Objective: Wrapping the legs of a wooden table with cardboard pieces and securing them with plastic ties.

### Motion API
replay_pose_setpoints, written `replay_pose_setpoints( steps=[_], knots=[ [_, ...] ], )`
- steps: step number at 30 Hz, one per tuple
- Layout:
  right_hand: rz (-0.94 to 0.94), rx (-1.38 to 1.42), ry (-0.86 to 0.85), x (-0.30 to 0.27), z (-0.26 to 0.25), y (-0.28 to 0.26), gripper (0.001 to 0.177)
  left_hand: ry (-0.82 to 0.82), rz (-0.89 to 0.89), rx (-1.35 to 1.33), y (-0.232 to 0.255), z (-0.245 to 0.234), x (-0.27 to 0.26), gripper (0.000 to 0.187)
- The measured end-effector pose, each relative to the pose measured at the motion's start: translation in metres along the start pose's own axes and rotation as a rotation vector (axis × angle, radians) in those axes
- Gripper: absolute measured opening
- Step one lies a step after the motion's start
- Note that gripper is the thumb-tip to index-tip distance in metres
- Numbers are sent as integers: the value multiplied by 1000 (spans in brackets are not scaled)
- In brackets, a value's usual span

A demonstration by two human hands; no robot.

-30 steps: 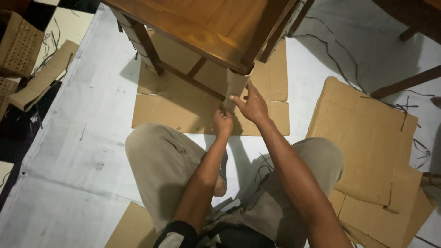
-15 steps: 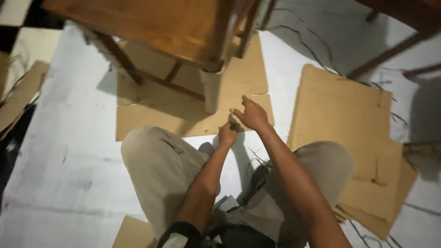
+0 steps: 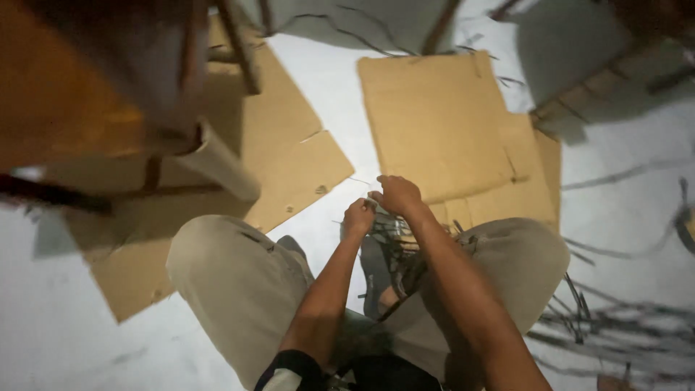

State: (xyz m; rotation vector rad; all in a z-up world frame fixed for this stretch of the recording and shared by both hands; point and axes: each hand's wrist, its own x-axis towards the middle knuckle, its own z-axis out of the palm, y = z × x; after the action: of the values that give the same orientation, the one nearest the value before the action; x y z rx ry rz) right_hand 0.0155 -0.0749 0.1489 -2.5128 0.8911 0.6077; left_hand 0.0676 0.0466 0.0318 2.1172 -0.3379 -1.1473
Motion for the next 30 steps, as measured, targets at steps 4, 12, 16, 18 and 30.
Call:
replay_pose_setpoints(
  steps=[4,12,16,18,30],
  knots=[
    [120,65,-1,-28,18,37,60,-81,68,46,-7,51,5,23],
    [417,311,10,-79,105,94,49,-367,203,389,23,54,-72,47],
    [436,349,4,-100,152,119,42,-461,250,606,29,54,-84,62],
    [530,398,11,-112,156,118,46,-406,259,737,11,76,-67,61],
    [530,532,122,-125,130,125,45,-330,585,682,32,99,-74,29]
  ],
)
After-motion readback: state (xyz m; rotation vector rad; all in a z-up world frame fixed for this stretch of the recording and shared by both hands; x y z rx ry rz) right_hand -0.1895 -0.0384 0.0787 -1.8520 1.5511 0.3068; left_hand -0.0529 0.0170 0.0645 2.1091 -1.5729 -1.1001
